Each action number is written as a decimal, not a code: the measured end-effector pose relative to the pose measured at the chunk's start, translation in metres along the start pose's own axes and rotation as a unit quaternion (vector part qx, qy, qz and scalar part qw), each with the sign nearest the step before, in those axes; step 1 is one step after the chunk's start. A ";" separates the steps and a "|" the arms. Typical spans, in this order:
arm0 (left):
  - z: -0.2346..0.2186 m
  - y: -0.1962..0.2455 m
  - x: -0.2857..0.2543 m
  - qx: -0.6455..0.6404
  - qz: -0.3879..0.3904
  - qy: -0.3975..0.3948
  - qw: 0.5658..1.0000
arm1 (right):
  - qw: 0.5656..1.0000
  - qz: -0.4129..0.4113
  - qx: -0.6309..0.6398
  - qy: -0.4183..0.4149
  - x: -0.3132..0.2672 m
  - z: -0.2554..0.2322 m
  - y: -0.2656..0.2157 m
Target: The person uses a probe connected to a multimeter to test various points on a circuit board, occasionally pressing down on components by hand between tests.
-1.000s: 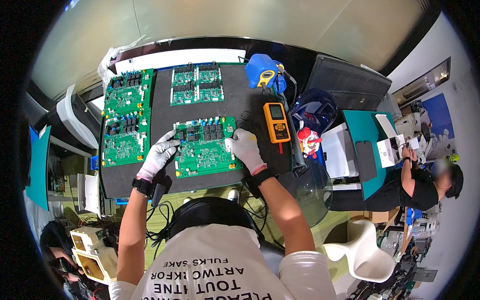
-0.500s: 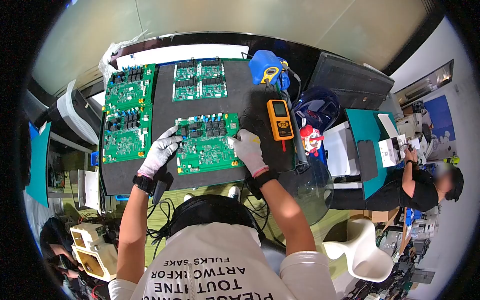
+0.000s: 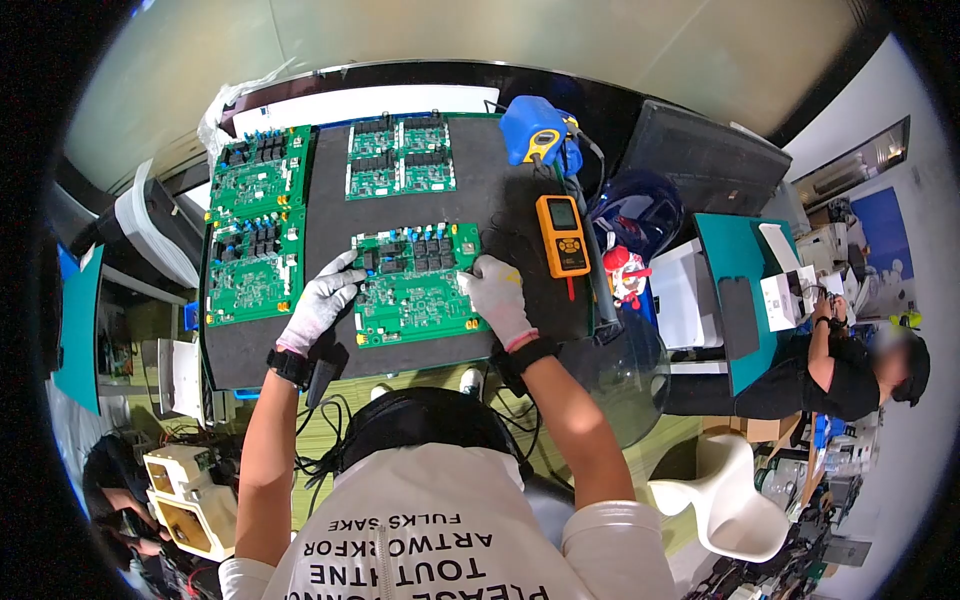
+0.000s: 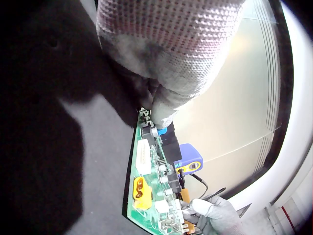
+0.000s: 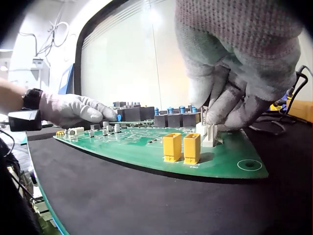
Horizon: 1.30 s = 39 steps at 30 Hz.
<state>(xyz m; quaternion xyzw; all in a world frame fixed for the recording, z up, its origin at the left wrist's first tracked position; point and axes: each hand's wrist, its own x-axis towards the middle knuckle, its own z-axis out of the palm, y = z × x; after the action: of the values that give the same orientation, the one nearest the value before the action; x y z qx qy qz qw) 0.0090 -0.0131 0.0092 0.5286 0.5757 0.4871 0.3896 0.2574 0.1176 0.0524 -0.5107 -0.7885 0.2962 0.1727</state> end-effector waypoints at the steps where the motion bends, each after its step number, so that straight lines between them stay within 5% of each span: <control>1: 0.000 0.000 0.000 0.002 -0.001 0.001 1.000 | 1.000 0.001 0.000 0.000 0.000 0.000 0.000; 39: 0.000 0.000 0.001 -0.005 0.000 0.004 1.000 | 1.000 -0.014 -0.014 0.015 0.001 0.006 0.009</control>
<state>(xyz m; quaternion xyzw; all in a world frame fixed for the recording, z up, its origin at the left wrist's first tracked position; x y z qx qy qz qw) 0.0089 -0.0126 0.0094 0.5249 0.5751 0.4915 0.3901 0.2595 0.1195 0.0419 -0.5062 -0.7969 0.2753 0.1815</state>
